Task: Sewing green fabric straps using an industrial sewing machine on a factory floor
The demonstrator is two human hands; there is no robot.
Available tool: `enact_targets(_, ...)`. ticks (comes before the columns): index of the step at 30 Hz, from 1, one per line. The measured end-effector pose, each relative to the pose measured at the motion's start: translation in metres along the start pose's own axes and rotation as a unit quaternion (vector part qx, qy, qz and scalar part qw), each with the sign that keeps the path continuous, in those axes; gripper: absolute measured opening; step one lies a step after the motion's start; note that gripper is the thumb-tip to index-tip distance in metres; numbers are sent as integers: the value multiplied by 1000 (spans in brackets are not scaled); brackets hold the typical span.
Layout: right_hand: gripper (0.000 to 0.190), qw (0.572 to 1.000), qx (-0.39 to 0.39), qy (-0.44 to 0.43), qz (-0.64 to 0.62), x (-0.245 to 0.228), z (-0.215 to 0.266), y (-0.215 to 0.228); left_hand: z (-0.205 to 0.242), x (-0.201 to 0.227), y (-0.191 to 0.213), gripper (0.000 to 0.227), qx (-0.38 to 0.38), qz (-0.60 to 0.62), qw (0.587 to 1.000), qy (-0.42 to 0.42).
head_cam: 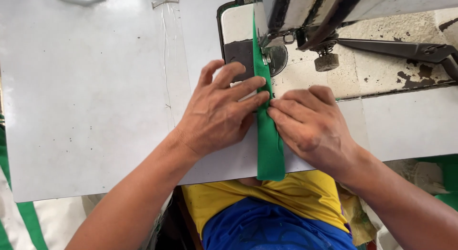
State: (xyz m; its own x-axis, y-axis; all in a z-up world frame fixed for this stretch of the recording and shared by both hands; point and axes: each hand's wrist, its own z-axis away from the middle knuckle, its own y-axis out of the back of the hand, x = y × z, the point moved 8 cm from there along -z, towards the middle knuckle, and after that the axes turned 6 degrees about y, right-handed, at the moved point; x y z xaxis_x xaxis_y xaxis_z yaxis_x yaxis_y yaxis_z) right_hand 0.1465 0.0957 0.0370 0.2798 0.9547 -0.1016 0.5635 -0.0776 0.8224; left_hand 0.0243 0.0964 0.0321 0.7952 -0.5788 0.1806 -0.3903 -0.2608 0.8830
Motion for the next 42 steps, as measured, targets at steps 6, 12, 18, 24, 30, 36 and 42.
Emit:
enact_targets(6,11,999,34,8,42,10,-5,1,-6,-11,0,23,4,-20,1000,-7)
enact_targets(12,12,997,-5,-77,-24,26,7,-12,-3,-11,0,25,7,12,1000,-5)
enact_targets(18,9,987,-46,-114,-101,56,-2,-32,-21,-30,-3,17,11,-26,1000,-1)
enact_targets(24,26,994,-52,-90,-26,47,1,-20,-23,-49,-13,30,75,-47,996,-15)
enact_targets(30,15,977,-41,-205,-52,-42,76,32,-15,-59,-19,28,77,-32,996,26)
enact_targets(36,61,752,-197,-574,-257,-46,224,-85,-21,-61,-28,28,43,0,999,33)
enact_targets(42,16,811,-102,-442,-369,-38,213,-107,0,-4,-20,12,138,-153,972,109)
